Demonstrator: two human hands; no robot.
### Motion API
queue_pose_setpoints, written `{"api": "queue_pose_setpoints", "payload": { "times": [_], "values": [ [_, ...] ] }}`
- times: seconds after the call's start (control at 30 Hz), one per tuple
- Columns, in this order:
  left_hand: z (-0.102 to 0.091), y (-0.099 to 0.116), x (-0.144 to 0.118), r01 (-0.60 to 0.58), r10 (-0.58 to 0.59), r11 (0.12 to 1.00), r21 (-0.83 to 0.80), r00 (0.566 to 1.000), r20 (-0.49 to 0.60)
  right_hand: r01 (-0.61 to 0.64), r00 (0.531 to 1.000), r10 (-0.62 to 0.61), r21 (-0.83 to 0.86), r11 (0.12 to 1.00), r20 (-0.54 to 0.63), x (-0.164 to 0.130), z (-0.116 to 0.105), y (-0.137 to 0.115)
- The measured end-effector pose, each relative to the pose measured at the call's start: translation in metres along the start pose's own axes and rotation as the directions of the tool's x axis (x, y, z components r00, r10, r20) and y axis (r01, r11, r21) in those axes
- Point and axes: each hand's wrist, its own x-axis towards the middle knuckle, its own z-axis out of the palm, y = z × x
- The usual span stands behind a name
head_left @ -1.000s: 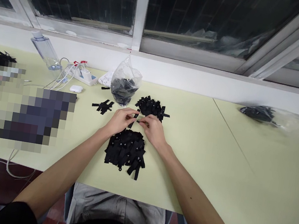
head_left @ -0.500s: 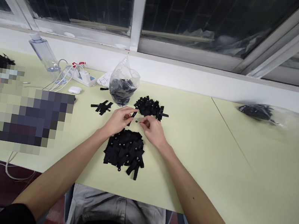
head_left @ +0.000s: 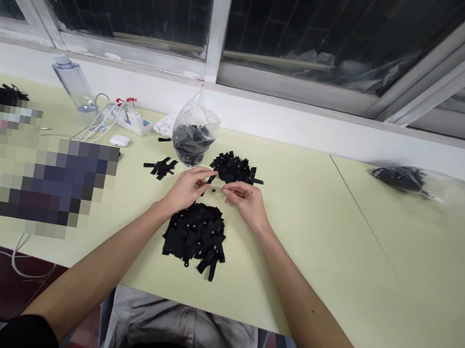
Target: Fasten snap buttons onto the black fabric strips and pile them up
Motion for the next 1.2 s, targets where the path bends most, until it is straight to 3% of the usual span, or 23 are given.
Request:
{"api": "queue_pose_setpoints", "payload": {
  "times": [0.3, 0.67, 0.9, 1.2],
  "values": [
    [0.001, -0.003, -0.001, -0.013, 0.013, 1.000, 0.010, 1.000, -0.007, -0.047, 0.998, 0.048, 0.044, 0.998, -0.026, 0.001, -0.001, 0.003],
    [0.006, 0.007, -0.003, 0.034, -0.029, 0.994, -0.107, 0.999, 0.044, -0.044, 0.997, 0.050, 0.099, 0.994, -0.055, 0.001, -0.002, 0.001],
    [0.010, 0.013, -0.004, 0.016, -0.004, 0.985, -0.174, 0.998, 0.069, 0.014, 0.995, -0.009, 0.054, 0.998, -0.095, 0.002, -0.001, 0.005],
    [0.012, 0.024, -0.006, 0.021, -0.001, 0.977, -0.210, 0.996, 0.093, 0.061, 0.997, -0.059, 0.037, 0.997, -0.051, 0.000, 0.001, 0.002]
  ]
}}
